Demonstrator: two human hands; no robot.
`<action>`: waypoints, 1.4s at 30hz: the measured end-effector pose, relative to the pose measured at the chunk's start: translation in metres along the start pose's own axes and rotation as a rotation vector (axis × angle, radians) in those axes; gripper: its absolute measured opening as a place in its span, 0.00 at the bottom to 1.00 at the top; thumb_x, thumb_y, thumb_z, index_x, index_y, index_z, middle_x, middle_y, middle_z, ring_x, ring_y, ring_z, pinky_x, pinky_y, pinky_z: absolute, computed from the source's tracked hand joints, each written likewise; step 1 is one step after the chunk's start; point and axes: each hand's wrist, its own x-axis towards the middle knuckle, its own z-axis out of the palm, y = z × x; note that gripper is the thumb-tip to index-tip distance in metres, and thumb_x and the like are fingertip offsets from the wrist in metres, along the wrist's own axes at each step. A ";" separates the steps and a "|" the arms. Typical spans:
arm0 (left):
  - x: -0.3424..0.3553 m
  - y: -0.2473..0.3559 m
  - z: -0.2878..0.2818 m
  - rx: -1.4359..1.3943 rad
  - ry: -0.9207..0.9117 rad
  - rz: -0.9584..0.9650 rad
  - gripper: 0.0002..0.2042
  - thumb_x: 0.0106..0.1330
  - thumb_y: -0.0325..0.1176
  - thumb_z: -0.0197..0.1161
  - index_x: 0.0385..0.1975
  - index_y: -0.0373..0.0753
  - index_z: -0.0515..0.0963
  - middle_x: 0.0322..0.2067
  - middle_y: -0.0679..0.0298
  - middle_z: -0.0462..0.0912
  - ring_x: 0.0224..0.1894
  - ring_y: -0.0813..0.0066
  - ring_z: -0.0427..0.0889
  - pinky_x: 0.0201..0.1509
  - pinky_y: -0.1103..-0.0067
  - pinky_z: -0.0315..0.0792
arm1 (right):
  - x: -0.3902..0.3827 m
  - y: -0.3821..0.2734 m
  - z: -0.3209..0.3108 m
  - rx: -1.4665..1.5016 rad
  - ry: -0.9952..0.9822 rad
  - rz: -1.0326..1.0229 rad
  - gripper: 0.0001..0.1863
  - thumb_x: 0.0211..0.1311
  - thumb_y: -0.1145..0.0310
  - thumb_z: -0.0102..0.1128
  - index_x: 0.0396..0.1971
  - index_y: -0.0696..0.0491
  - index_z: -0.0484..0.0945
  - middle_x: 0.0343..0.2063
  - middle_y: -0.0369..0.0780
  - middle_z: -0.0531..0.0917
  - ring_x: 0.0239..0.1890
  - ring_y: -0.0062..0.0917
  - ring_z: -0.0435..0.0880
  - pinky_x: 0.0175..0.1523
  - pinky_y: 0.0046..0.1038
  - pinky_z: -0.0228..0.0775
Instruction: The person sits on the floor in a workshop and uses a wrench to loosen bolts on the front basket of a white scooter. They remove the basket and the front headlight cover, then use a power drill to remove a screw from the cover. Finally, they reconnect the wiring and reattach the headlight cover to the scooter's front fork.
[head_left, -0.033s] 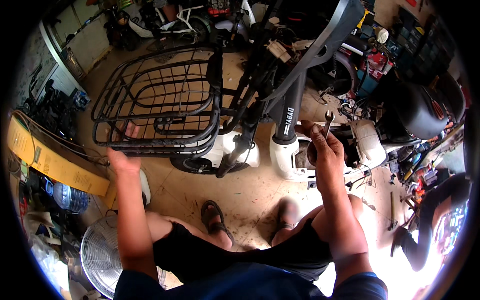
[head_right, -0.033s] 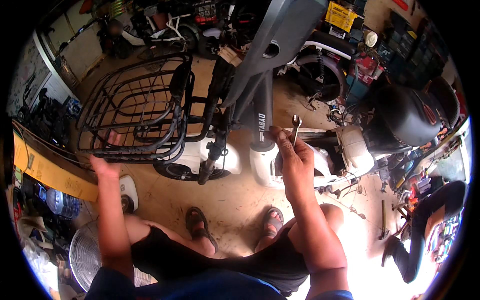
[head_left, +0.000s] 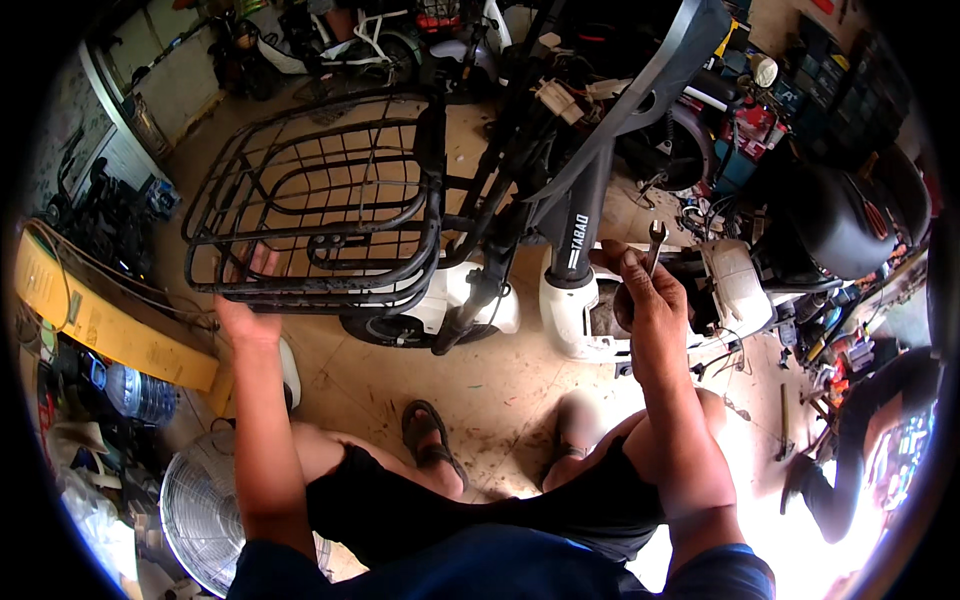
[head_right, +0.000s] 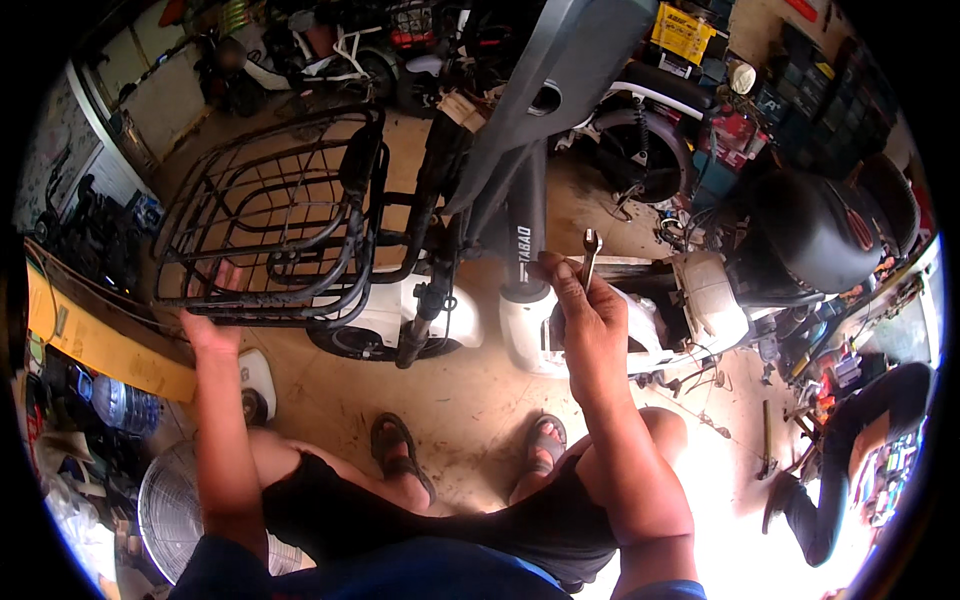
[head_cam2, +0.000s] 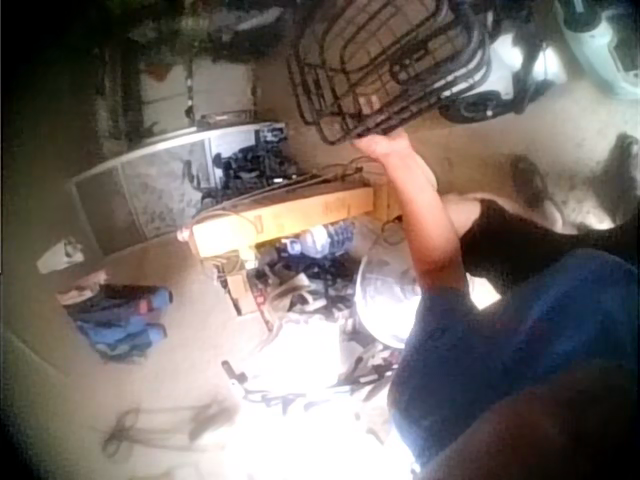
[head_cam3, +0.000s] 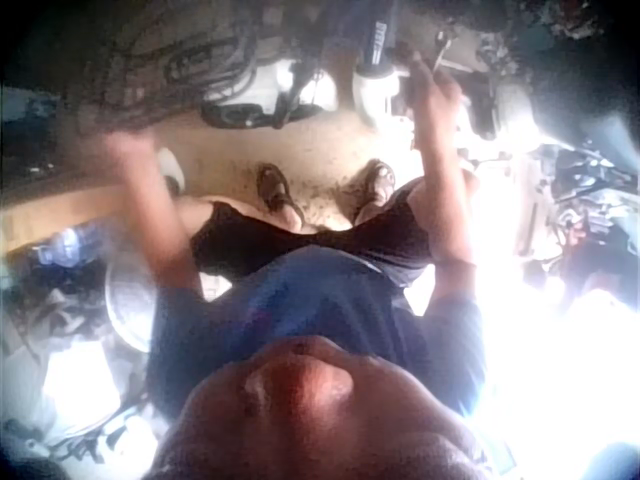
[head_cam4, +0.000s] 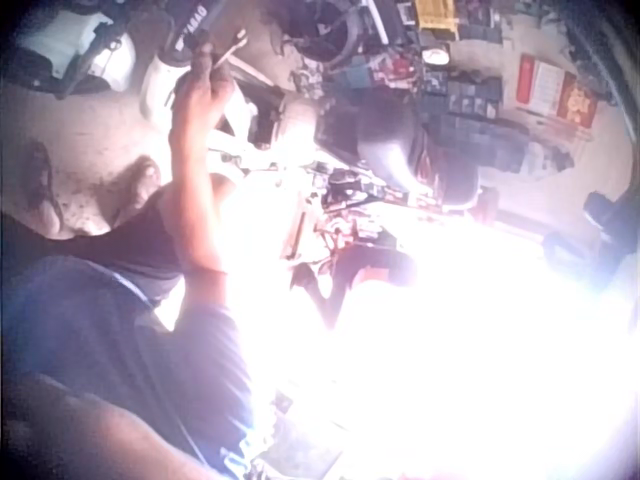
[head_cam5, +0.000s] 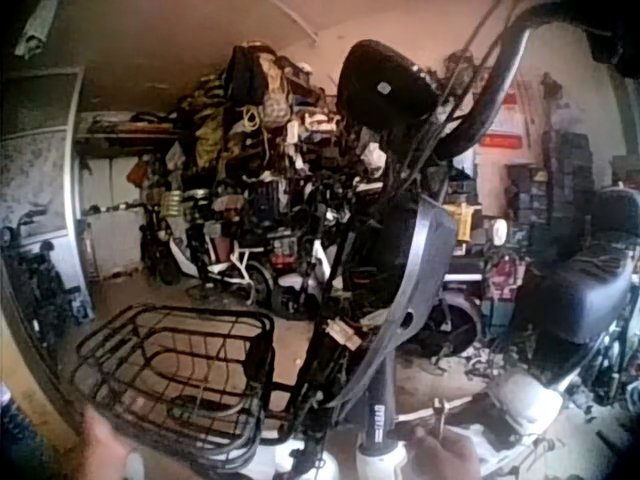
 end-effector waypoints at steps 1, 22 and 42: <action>0.004 -0.004 -0.002 0.006 -0.002 0.008 0.27 0.76 0.55 0.46 0.62 0.41 0.71 0.61 0.56 0.75 0.60 0.54 0.76 0.67 0.52 0.63 | -0.001 -0.001 0.000 -0.008 0.000 0.007 0.18 0.77 0.60 0.54 0.53 0.58 0.82 0.44 0.40 0.89 0.18 0.07 0.60 0.24 0.15 0.50; 0.097 -0.043 0.046 0.001 -0.019 -0.004 0.19 0.79 0.52 0.50 0.56 0.46 0.75 0.54 0.70 0.79 0.54 0.65 0.78 0.58 0.62 0.68 | 0.002 0.007 0.024 0.005 -0.069 0.015 0.17 0.78 0.61 0.54 0.51 0.57 0.83 0.43 0.40 0.90 0.18 0.07 0.60 0.24 0.15 0.50; 0.036 -0.031 0.012 0.106 0.017 0.090 0.19 0.81 0.54 0.44 0.61 0.52 0.70 0.58 0.71 0.75 0.57 0.70 0.78 0.53 0.68 0.69 | -0.005 -0.001 0.011 -0.004 -0.064 0.036 0.18 0.78 0.61 0.53 0.54 0.59 0.81 0.44 0.40 0.89 0.18 0.08 0.59 0.24 0.15 0.50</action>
